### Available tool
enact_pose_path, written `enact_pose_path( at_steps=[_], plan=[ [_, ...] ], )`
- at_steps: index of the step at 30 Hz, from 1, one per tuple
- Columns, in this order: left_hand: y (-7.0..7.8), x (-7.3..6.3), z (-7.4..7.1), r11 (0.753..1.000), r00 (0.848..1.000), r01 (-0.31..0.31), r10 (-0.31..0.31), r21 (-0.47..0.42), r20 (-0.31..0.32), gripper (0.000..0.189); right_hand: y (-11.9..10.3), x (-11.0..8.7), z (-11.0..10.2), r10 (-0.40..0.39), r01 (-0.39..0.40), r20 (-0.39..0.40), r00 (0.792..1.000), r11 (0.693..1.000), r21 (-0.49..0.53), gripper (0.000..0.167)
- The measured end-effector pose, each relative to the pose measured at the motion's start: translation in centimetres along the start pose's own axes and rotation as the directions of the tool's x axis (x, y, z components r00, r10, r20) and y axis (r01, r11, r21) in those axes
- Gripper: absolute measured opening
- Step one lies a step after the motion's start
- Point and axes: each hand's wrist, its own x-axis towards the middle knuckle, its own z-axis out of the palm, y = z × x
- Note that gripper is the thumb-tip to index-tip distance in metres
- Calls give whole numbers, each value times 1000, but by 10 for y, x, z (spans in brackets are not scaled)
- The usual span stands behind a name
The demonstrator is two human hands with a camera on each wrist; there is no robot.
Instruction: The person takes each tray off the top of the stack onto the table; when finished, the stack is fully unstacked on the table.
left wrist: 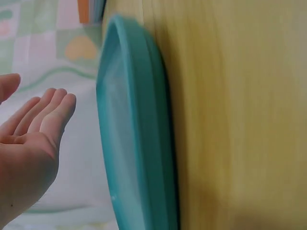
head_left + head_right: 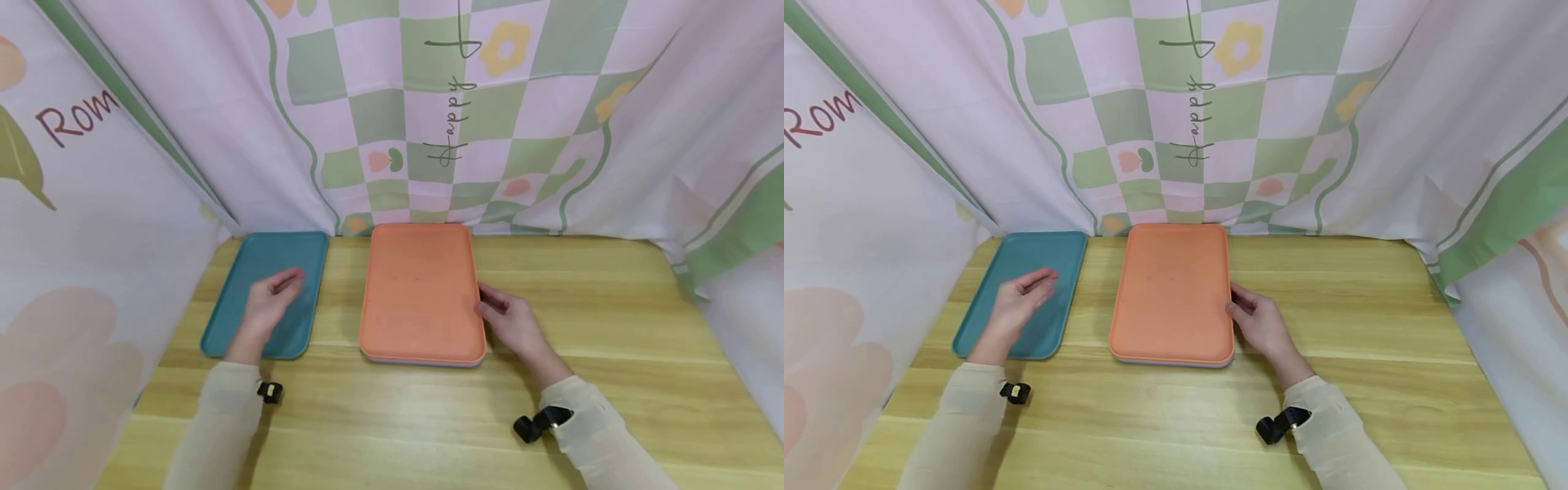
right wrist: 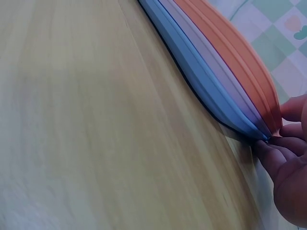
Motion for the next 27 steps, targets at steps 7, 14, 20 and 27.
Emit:
enact_pose_path(
  at_steps=[7, 14, 20, 27],
  plan=[
    [6, 2, 30, 1000, 993, -8, 11, -19, 120, 48, -3, -1, -1, 10, -10, -9, 1000, 1000, -1, 54],
    [8, 2, 53, 1000, 980, 5, -5, 0, 198, 51, -4, -1, 0, 7, -7, -6, 1000, 1000, -4, 54],
    [9, 5, 71, 998, 969, -11, -5, 63, 246, 47, -3, -2, 1, 11, -11, -11, 1000, 1000, 4, 53],
    [9, 7, 89, 995, 953, -50, 23, 84, 301, 45, -3, -2, 2, 12, -11, -19, 1000, 999, 30, 52]
  ],
)
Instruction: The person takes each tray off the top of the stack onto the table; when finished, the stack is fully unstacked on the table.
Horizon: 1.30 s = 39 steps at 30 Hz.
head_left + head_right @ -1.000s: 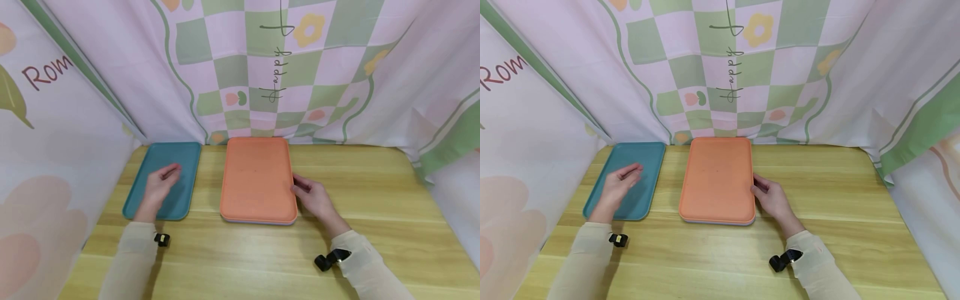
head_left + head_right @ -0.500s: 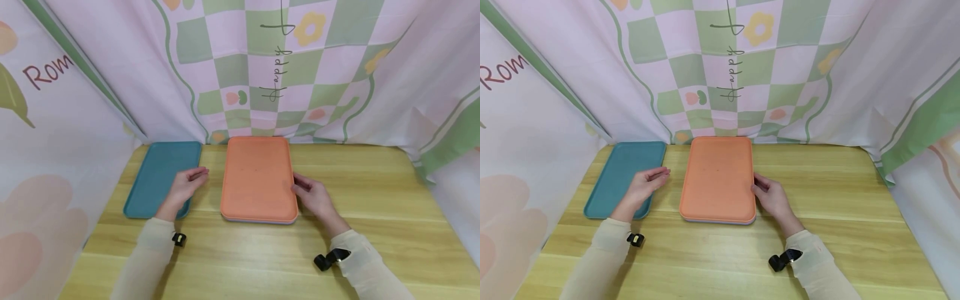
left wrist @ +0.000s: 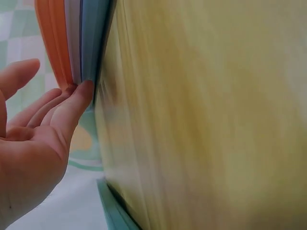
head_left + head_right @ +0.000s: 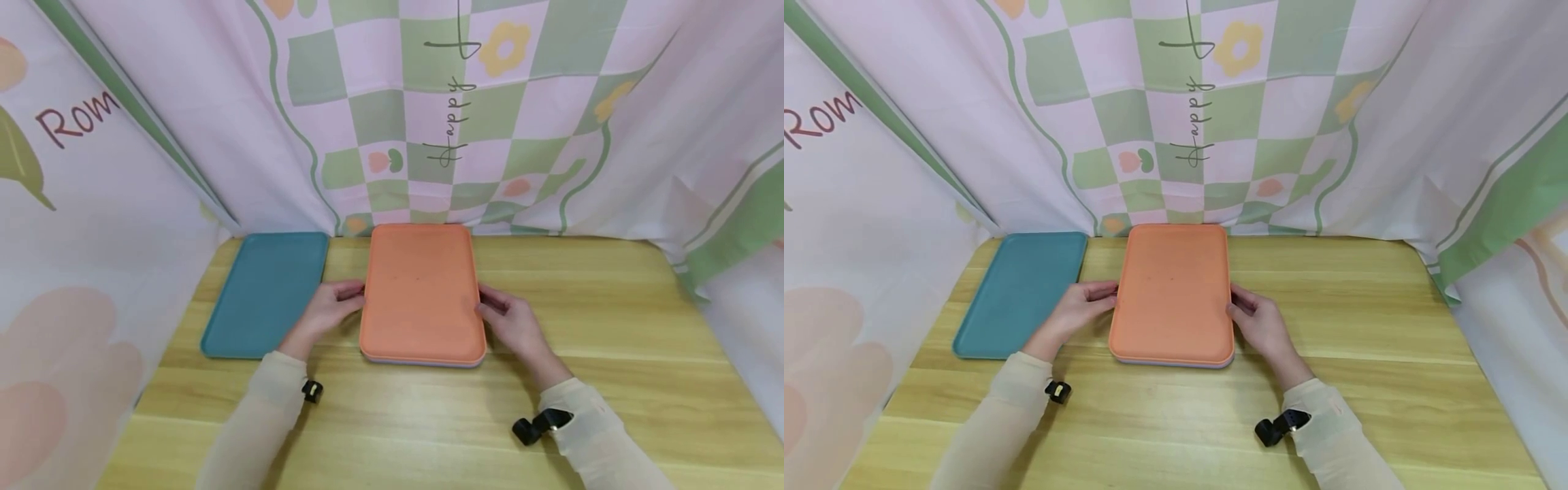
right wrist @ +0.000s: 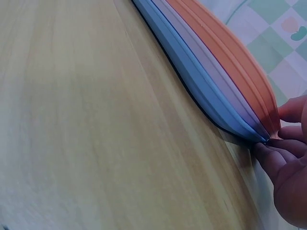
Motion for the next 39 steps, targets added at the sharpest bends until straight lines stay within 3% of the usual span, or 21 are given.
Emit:
enact_pose_path(
  at_steps=[6, 19, 39],
  plan=[
    [1, 3, 6, 997, 999, 16, -14, -77, 32, 51, -1, 0, -1, 10, -10, -6, 1000, 1000, 28, 52],
    [-1, 3, 7, 997, 999, 39, -39, -60, 1, 52, -5, 1, 7, 20, -19, -24, 1000, 999, 48, 48],
    [-14, -13, -28, 998, 997, 56, -56, -1, -60, 50, -18, 12, 44, -26, 26, 8, 1000, 999, 47, 47]
  ],
)
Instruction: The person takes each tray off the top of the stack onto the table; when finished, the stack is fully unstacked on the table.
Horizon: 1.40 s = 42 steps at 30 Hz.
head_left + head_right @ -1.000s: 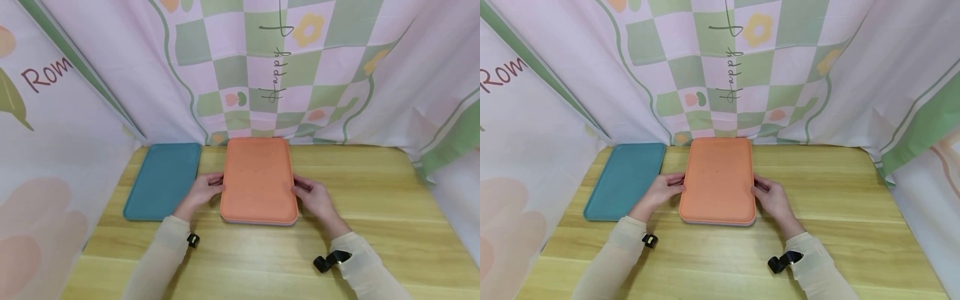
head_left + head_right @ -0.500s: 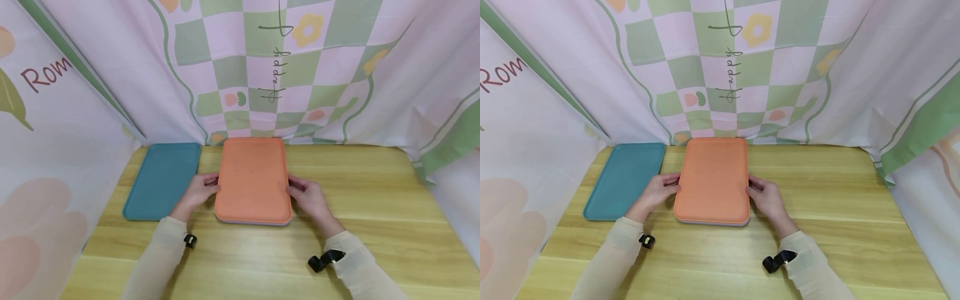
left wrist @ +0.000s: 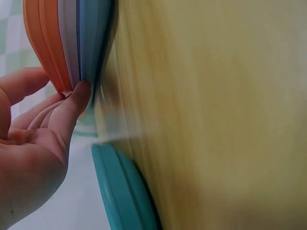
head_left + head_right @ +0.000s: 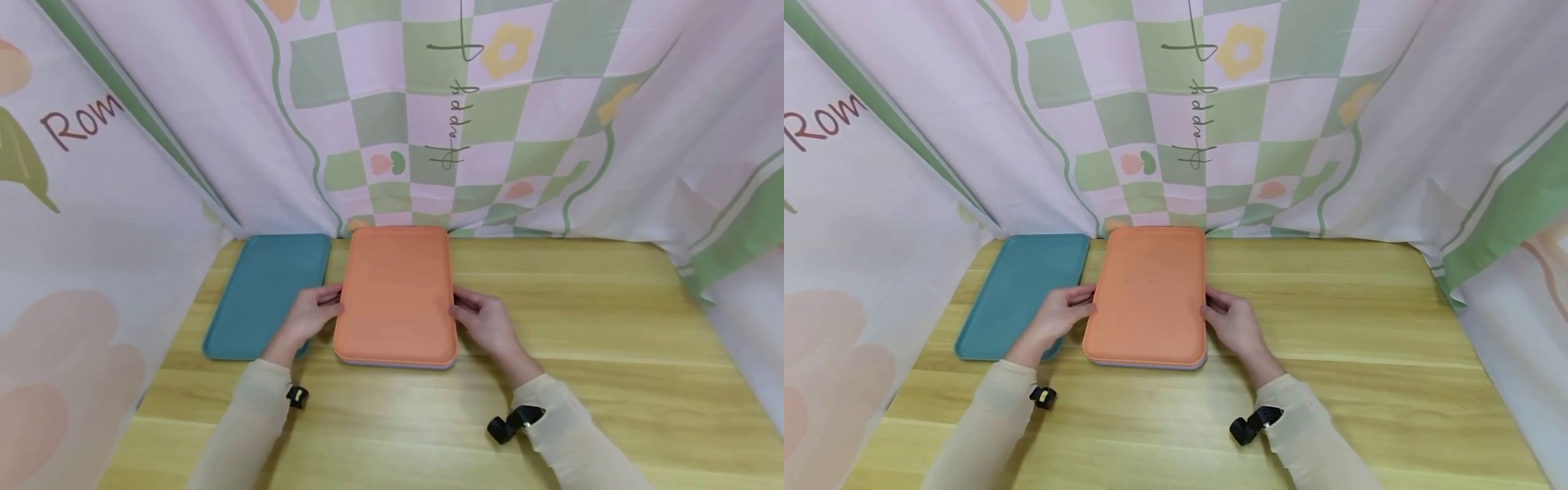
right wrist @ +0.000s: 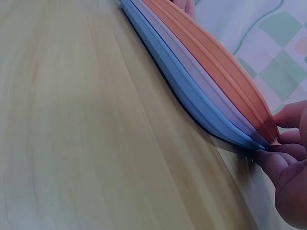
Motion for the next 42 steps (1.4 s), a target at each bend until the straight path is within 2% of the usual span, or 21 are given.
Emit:
enact_pose_path(
  at_steps=[8, 19, 28, 36, 42],
  plan=[
    [-3, -5, -13, 1000, 1000, 18, -18, 14, -22, 50, -7, 4, 14, -11, 11, 15, 1000, 1000, -18, 48],
    [-10, -8, -31, 999, 997, 45, -44, 19, -60, 51, -12, 9, 34, -52, 51, 31, 998, 998, 28, 47],
    [-10, -11, -40, 998, 995, 57, -53, 38, -90, 51, -17, 12, 44, -59, 59, 24, 998, 998, 3, 45],
    [-15, -13, -43, 992, 996, 79, -74, 103, -58, 49, -21, 13, 50, -21, 20, 18, 1000, 998, 61, 47],
    [-18, -12, -45, 994, 997, 79, -78, 75, -26, 50, -20, 11, 55, 2, -1, -16, 1000, 998, 65, 46]
  ],
)
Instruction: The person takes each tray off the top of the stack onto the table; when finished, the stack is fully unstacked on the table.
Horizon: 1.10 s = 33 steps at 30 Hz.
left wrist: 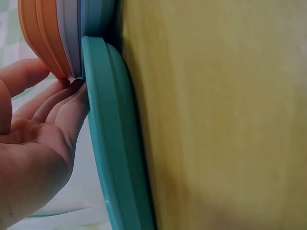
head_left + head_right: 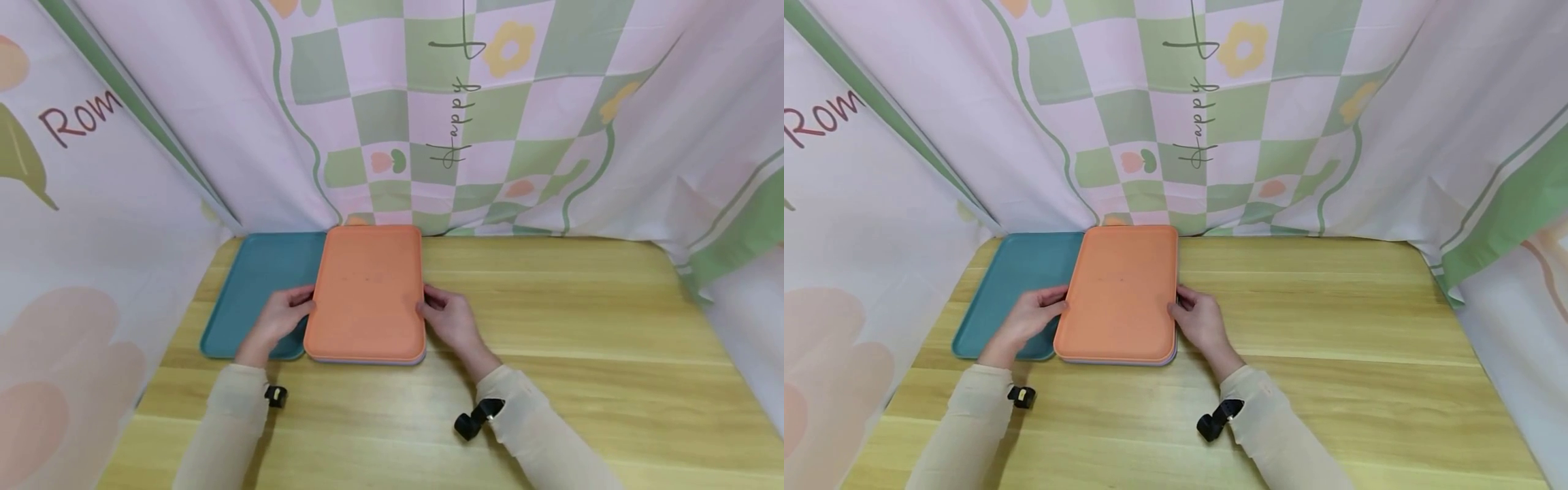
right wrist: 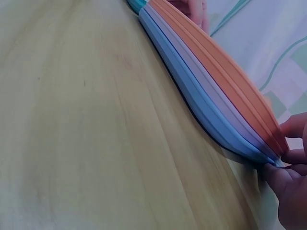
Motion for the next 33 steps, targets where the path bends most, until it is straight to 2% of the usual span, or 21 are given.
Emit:
enact_pose_path(
  at_steps=[6, 12, 19, 25, 33],
  plan=[
    [-1, 0, -2, 999, 999, 24, -23, -37, 29, 53, -3, 0, 0, -2, -1, -43, 999, 997, -75, 41],
    [-1, -1, -4, 996, 998, 49, -46, -70, 49, 55, -4, 2, 1, 18, -21, -65, 998, 999, -49, 36],
    [-1, -2, -3, 999, 998, 46, -45, -25, 33, 49, -7, 2, 3, 16, -19, -96, 995, 999, -34, 34],
    [-1, -3, -1, 999, 999, 46, -45, -24, 19, 49, -9, 0, 3, 6, -11, -109, 994, 999, -48, 35],
    [-3, -3, -1, 999, 998, 15, -12, -48, 61, 58, -7, -4, 4, 12, -20, -100, 995, 997, -71, 38]
  ],
)
